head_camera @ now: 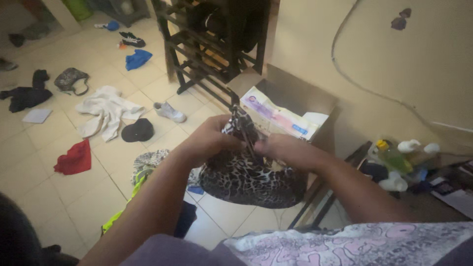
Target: The person folds a pair of socks and places them into a bag, then puts a patterned pouch into a box and handles a white purse and a shoe.
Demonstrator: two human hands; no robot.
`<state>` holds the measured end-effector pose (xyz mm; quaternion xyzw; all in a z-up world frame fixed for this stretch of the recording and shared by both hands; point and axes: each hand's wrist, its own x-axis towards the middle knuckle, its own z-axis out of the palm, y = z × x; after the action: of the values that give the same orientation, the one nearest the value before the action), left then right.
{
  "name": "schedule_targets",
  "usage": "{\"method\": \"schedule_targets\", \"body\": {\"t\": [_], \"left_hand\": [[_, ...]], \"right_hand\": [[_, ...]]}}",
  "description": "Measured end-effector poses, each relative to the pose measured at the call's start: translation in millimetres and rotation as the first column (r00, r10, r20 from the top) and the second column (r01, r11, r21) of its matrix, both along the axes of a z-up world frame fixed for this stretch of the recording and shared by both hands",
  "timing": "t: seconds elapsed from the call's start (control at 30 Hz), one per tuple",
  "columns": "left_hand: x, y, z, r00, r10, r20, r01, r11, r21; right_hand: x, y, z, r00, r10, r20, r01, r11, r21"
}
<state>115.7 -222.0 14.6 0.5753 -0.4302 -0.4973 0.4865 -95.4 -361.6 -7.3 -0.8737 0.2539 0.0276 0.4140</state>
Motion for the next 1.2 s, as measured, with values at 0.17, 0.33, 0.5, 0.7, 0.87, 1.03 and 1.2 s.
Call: {"method": "schedule_targets", "body": {"t": [0.17, 0.33, 0.5, 0.7, 0.87, 1.03, 1.2], "left_hand": [[16, -39, -11, 0.995, -0.021, -0.101, 0.021, 1.0, -0.006], [37, -77, -23, 0.996, -0.043, -0.075, 0.048, 0.996, 0.07], [66, -129, -41, 0.976, -0.165, -0.139, 0.17, 0.985, 0.025], [120, -203, -58, 0.975, -0.215, -0.053, 0.216, 0.976, 0.005], [151, -258, -68, 0.98, -0.198, 0.022, 0.198, 0.98, 0.028], [167, -310, -77, 0.932, -0.12, 0.343, 0.091, 0.991, 0.1], [175, -352, -88, 0.89, -0.034, 0.454, -0.054, 0.983, 0.178]], "right_hand": [[13, -23, 5, 0.982, 0.187, -0.01, -0.186, 0.968, -0.17], [39, -43, -6, 0.987, -0.101, 0.128, 0.084, 0.988, 0.131], [75, -82, -9, 0.995, -0.098, -0.02, 0.099, 0.993, 0.06], [127, -130, -17, 0.971, -0.237, -0.025, 0.236, 0.971, -0.047], [155, -168, -37, 0.931, -0.359, 0.065, 0.365, 0.921, -0.135], [166, -209, -43, 0.897, -0.403, 0.181, 0.434, 0.882, -0.186], [173, -255, -43, 0.845, -0.532, 0.057, 0.532, 0.823, -0.201]]}}
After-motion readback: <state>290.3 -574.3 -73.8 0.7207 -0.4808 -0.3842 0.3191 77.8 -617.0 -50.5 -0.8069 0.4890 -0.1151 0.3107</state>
